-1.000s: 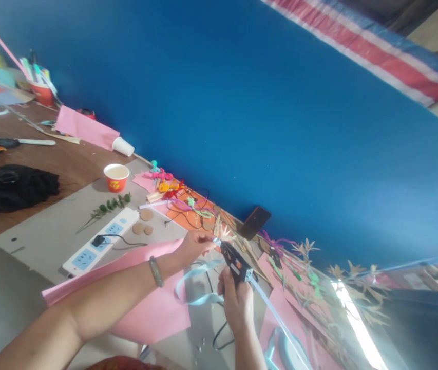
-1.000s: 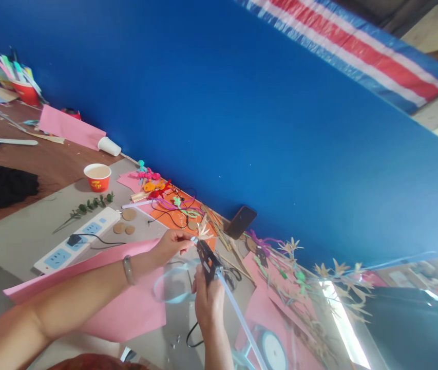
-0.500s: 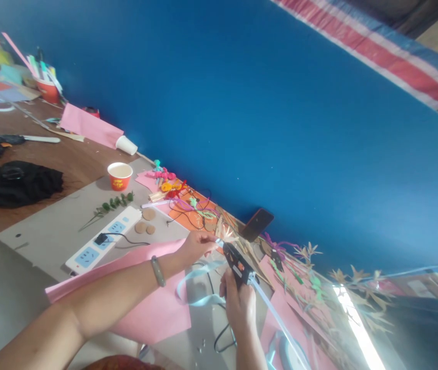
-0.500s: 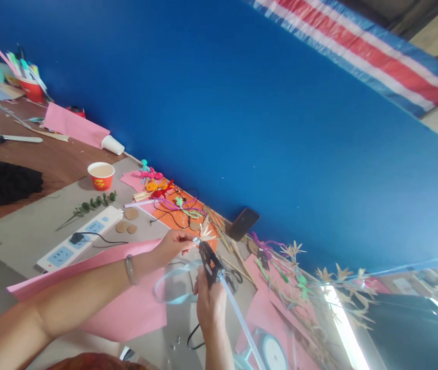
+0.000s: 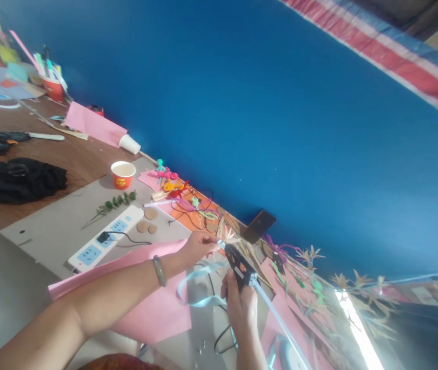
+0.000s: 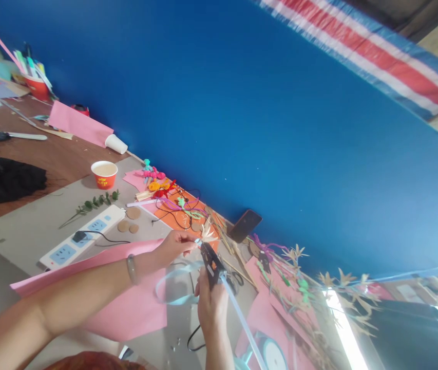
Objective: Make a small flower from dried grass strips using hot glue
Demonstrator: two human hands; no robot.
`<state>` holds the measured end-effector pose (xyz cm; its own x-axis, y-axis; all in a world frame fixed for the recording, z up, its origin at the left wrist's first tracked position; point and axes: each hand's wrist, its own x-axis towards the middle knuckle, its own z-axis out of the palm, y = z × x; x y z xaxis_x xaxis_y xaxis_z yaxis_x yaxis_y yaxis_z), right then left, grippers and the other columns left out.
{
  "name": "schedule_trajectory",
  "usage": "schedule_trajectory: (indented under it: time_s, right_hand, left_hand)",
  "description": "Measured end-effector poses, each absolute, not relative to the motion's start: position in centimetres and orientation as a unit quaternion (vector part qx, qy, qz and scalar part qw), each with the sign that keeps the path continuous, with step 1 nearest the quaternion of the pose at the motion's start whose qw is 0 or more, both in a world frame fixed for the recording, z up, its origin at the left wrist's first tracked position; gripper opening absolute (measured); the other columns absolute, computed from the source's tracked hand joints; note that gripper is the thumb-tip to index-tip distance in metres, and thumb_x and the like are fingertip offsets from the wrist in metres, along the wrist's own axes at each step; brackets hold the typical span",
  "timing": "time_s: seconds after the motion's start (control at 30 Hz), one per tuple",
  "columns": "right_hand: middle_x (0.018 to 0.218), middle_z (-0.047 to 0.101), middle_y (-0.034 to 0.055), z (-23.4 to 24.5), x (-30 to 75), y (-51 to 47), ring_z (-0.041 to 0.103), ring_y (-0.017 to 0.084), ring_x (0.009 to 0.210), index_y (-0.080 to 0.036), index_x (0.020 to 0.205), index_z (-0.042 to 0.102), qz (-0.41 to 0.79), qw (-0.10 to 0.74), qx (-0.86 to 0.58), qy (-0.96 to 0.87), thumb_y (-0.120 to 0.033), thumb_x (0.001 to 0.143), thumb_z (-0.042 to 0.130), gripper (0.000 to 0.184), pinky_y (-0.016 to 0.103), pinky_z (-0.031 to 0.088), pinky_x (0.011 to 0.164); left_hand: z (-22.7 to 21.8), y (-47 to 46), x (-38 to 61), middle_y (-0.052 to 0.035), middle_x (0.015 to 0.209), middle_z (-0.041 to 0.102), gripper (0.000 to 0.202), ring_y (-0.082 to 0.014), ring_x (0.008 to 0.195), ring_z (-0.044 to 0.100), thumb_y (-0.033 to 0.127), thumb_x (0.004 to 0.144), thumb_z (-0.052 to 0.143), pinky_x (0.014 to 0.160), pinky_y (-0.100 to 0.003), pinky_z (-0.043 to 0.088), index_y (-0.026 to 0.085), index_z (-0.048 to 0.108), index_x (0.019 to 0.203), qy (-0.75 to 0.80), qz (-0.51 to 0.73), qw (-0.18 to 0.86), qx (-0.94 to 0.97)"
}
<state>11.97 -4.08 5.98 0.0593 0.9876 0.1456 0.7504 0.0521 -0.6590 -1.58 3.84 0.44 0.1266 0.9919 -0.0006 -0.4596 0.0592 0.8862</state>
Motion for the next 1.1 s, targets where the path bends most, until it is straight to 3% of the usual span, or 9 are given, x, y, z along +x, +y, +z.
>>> schedule_trajectory:
  time_s: [1.1]
  right_hand:
    - [0.043, 0.051, 0.001, 5.94, 11.74, -4.91, 0.047, 0.016, 0.042, -0.022, 0.048, 0.045, 0.209, 0.293, -0.696, -0.621, -0.063, 0.086, 0.038, 0.057, 0.026, 0.035, 0.047]
  left_hand:
    - [0.85, 3.81, -1.53, 0.003, 0.05, 0.053, 0.017, -0.0063, 0.045, 0.043, 0.022, 0.064, 0.068, 0.048, -0.021, 0.035, 0.009, 0.071, 0.074, 0.323, 0.569, 0.663, 0.364]
